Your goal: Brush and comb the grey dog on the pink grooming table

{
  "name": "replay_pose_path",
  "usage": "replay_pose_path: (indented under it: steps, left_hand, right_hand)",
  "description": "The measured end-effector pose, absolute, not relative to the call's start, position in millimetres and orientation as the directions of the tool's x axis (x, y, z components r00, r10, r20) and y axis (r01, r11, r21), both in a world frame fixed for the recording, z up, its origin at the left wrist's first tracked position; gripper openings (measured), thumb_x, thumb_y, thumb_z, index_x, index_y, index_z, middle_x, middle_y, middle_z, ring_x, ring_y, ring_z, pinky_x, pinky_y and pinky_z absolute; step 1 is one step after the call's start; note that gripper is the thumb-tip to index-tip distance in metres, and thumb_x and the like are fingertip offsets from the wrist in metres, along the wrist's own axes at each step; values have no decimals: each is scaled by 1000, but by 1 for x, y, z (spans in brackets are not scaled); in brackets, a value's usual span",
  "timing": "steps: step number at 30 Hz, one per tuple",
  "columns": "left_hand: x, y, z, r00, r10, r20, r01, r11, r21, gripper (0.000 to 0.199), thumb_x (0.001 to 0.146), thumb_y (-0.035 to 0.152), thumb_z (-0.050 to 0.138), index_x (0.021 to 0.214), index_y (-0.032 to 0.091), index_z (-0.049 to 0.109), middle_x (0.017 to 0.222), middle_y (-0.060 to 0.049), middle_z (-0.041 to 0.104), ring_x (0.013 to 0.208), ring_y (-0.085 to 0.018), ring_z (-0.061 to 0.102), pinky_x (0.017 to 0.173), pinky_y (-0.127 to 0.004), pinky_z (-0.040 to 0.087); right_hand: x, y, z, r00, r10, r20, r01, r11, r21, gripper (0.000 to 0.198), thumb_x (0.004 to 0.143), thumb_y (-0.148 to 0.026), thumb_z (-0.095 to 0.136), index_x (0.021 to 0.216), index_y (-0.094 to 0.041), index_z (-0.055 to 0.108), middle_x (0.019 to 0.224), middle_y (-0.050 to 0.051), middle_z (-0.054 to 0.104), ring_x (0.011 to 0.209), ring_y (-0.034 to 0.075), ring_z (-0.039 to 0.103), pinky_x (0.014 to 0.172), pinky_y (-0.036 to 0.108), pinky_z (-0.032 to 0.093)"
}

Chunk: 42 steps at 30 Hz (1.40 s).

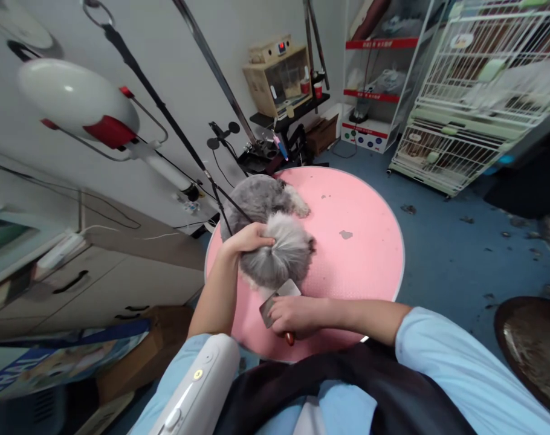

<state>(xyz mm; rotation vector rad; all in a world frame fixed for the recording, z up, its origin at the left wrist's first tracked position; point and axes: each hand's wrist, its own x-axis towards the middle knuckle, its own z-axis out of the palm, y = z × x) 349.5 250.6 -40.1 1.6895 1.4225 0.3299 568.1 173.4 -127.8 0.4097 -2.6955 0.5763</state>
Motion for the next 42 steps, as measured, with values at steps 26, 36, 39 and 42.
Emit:
replay_pose_path:
  steps: [26,36,39,42]
  left_hand:
    - [343,227,-46,299,932,-204,728,-84,680,26,77,40,63,68,15,64,62,2,55,62,-13,49,61,-24,39]
    - [343,195,-65,181,983,-4,664,-119,739,26,86,39,58,77,16,64,81,-5,67,80,-19,61,80,-30,50]
    - [340,194,-66,140,989,38,686,-125,717,24,85,39,59,79,16,66,83,-5,68,85,-21,63,85,-32,50]
    - [337,196,-65,162,987,14,656,-118,746,25,85,37,56,81,15,67,82,-5,69,82,-20,64,83,-31,51]
  right_hand:
    - [585,177,-116,-921,-52,386,-211,900,-381,21,88,-27,72,70,-19,65,92,9,69,124,31,56,110,58,36]
    - [582,170,-127,-923,-35,382,-194,903,-384,23,91,-26,69,70,-18,64,87,9,70,121,31,58,111,59,36]
    - [581,161,-133,-905,-258,337,-394,806,-442,23,88,-23,71,67,-20,62,74,3,66,100,23,64,104,46,45]
    - [580,166,-131,-902,-156,403,-332,846,-416,20,90,-21,68,71,-19,63,96,8,71,114,24,61,108,47,42]
